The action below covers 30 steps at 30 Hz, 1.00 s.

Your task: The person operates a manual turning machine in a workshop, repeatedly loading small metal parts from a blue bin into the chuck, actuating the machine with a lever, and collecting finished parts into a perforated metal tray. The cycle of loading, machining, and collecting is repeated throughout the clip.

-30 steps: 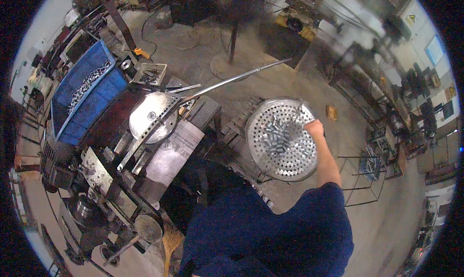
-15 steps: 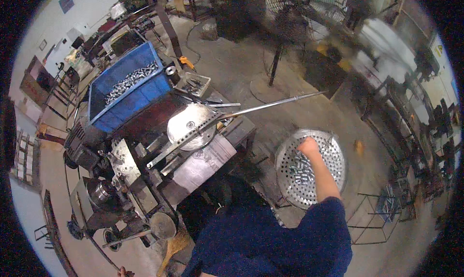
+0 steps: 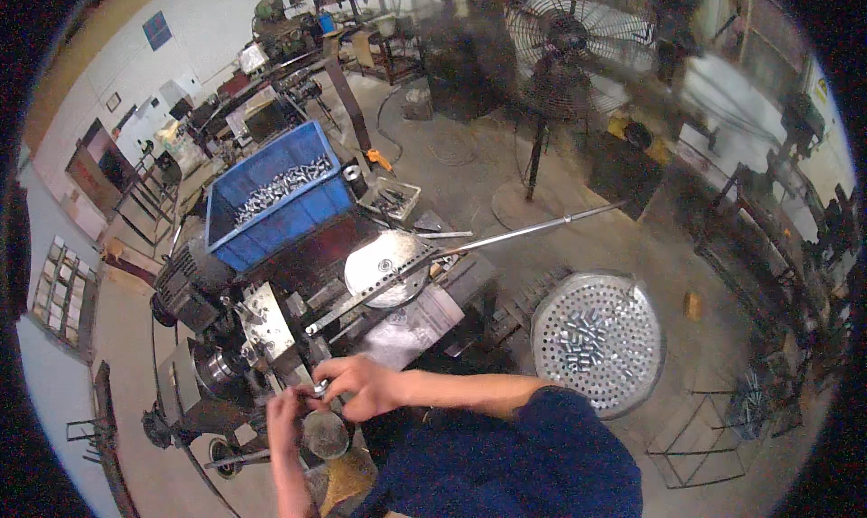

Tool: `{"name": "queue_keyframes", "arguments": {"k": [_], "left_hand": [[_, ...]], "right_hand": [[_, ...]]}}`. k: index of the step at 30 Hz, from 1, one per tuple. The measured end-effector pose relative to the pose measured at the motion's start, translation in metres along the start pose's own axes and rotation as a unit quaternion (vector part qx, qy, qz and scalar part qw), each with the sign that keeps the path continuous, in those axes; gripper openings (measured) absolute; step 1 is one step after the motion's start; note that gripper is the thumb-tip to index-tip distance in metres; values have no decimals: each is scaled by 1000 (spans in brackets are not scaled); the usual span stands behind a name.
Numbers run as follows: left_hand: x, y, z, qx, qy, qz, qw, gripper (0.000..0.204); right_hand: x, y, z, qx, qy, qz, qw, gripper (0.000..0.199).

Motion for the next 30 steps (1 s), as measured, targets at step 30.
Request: {"name": "queue_keyframes", "arguments": {"k": [30], "left_hand": [[188,16,-185,49,406,342,846,34]], "right_hand": [[-93,63,197,127,-179,-331,918,17]]}}
Point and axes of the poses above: each hand's wrist, its own z-axis towards the middle knuckle, its own x-axis out of the back of the hand, y = z × x, the point moved 5 cm from there along z, towards the middle knuckle, and after that the axes turned 2 degrees about -y, right-handed, at the moved point
